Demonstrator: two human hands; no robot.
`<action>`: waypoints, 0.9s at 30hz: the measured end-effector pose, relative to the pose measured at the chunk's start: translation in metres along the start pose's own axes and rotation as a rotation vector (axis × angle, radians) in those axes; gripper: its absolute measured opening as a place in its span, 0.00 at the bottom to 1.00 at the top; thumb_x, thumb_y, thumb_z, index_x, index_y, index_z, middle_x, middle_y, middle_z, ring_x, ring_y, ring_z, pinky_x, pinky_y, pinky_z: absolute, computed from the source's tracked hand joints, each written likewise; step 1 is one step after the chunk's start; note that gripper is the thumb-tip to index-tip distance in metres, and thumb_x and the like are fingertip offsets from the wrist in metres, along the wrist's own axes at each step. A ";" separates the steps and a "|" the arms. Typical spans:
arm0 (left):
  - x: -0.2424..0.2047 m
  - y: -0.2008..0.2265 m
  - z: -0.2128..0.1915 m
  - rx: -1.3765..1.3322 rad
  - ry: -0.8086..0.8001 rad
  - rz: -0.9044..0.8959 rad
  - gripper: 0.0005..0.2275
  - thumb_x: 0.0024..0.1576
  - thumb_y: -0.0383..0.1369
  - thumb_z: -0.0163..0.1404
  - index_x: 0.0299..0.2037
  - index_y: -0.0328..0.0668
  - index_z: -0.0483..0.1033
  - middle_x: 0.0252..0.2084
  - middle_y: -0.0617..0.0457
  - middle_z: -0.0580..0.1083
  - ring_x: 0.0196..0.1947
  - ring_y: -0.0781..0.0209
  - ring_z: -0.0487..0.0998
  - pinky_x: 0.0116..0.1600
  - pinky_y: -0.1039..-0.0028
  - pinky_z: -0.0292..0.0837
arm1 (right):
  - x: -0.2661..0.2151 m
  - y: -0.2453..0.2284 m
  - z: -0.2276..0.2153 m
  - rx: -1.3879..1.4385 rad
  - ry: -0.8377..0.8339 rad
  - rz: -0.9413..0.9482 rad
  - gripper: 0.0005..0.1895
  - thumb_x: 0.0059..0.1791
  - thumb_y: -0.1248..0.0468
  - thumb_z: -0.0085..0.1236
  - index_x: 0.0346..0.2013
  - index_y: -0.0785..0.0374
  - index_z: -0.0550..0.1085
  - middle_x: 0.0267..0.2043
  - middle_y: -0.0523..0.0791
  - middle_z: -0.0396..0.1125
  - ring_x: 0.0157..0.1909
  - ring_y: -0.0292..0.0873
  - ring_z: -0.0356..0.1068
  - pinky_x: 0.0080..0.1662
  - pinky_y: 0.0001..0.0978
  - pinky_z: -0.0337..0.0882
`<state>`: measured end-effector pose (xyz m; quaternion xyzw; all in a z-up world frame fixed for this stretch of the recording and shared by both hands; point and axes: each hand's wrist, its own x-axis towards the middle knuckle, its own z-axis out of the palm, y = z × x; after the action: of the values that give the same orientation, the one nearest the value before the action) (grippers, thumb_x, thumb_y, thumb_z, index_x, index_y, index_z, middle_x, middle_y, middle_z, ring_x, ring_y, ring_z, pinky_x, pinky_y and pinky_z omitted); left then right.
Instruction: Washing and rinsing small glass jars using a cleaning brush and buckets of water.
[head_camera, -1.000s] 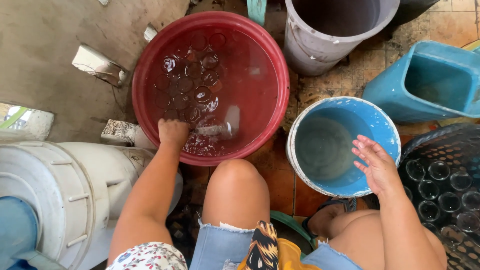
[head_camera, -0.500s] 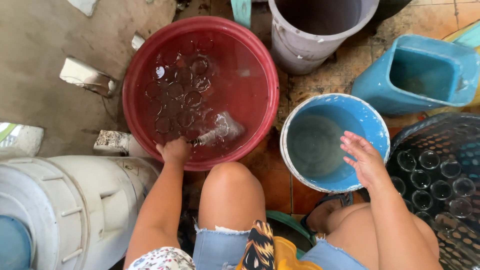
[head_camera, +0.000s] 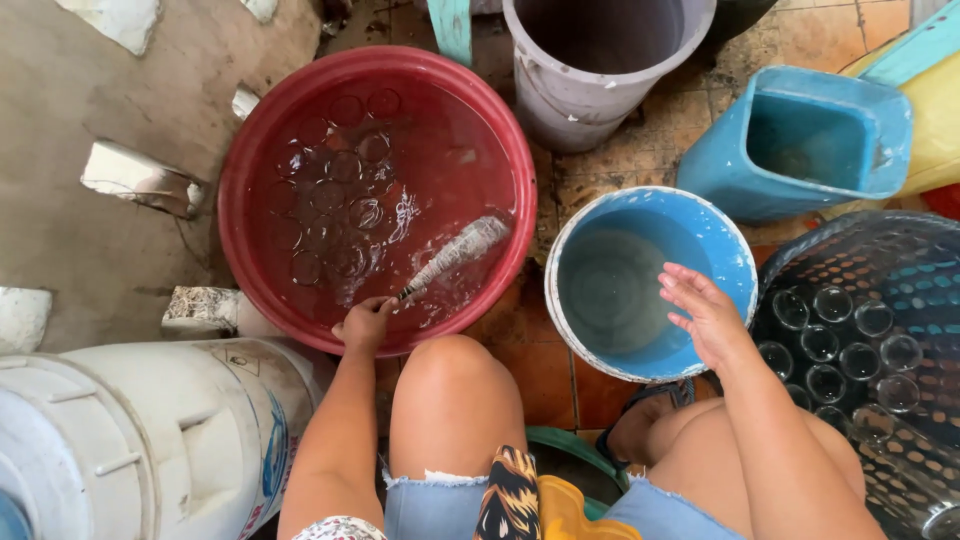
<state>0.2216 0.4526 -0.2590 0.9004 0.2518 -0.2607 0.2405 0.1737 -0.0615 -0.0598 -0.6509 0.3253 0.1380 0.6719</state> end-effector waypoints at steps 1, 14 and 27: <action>0.001 0.003 0.002 -0.053 0.012 0.005 0.19 0.61 0.58 0.47 0.56 0.71 0.80 0.53 0.59 0.81 0.61 0.49 0.76 0.72 0.47 0.44 | 0.001 0.001 0.000 0.001 -0.001 0.004 0.31 0.50 0.53 0.60 0.67 0.55 0.66 0.69 0.47 0.60 0.67 0.49 0.57 0.63 0.51 0.51; 0.009 0.010 0.032 -0.266 0.042 -0.095 0.16 0.53 0.63 0.54 0.47 0.80 0.83 0.44 0.65 0.82 0.54 0.53 0.79 0.60 0.65 0.55 | -0.001 -0.001 0.001 -0.009 0.001 0.001 0.32 0.50 0.53 0.60 0.67 0.57 0.65 0.68 0.48 0.59 0.68 0.50 0.55 0.64 0.51 0.51; 0.024 0.001 0.031 -0.639 0.206 -0.024 0.15 0.51 0.57 0.61 0.44 0.71 0.85 0.27 0.59 0.79 0.36 0.60 0.77 0.51 0.72 0.60 | -0.005 -0.005 0.004 0.000 -0.008 -0.033 0.32 0.51 0.53 0.60 0.67 0.56 0.65 0.67 0.48 0.59 0.68 0.51 0.54 0.63 0.52 0.50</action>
<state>0.2296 0.4424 -0.2962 0.7981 0.3544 -0.0792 0.4809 0.1744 -0.0568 -0.0533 -0.6555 0.3121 0.1295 0.6754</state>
